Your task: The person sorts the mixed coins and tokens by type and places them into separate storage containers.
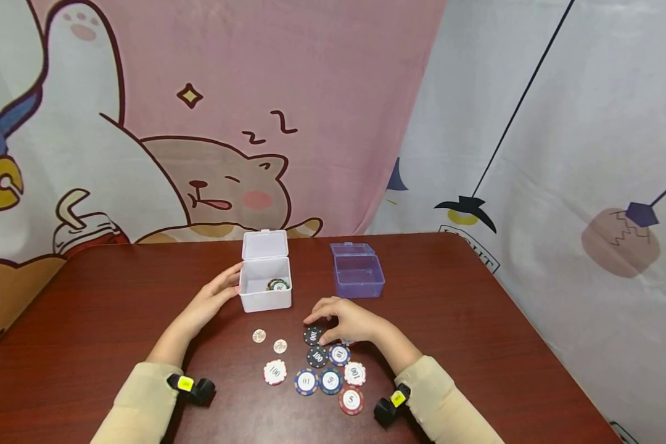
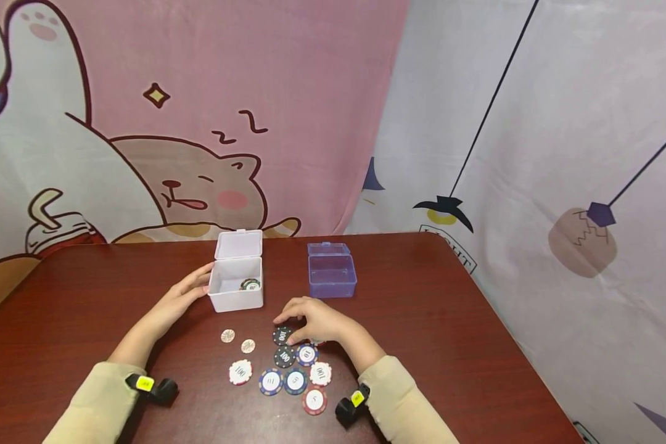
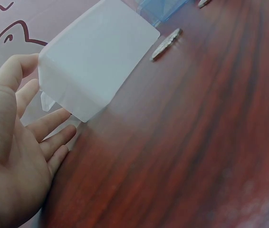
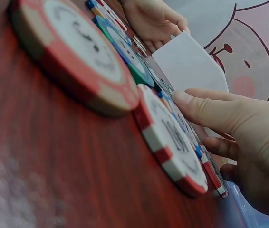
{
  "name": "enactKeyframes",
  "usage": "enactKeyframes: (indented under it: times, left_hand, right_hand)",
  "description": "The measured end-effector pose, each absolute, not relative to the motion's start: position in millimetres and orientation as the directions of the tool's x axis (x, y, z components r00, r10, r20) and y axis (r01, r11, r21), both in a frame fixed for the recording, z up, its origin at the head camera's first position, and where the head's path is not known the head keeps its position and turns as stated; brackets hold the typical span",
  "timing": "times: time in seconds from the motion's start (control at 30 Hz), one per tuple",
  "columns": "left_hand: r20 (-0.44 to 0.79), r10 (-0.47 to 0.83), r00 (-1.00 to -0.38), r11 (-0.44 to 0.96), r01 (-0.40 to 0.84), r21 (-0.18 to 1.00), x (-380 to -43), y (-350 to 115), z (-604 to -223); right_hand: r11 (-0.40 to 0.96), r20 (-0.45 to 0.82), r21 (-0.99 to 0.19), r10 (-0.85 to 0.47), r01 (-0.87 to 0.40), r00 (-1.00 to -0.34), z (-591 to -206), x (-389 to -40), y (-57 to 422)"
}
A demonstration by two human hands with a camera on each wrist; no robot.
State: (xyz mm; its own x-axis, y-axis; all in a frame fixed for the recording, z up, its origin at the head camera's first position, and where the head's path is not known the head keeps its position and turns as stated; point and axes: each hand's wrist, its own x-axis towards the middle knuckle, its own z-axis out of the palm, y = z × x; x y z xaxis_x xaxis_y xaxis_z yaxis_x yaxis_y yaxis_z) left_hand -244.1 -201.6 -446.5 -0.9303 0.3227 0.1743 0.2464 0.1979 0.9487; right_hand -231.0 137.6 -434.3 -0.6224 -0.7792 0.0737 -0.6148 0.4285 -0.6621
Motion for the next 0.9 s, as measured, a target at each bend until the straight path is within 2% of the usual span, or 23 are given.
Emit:
enactKeyframes:
  times: [0.43, 0.9]
  left_hand:
    - [0.165, 0.315, -0.934, 0.209, 0.238, 0.948, -243.9, -200.5, -446.0]
    - [0.168, 0.319, -0.933, 0.198, 0.239, 0.951, -245.6, -201.8, -449.4]
  right_hand:
    - [0.433, 0.066, -0.606, -0.809, -0.667, -0.585, -433.4, -231.1, 137.6]
    - [0.409, 0.132, -0.632, -0.781, -0.658, -0.611, -439.5, -232.7, 135.5]
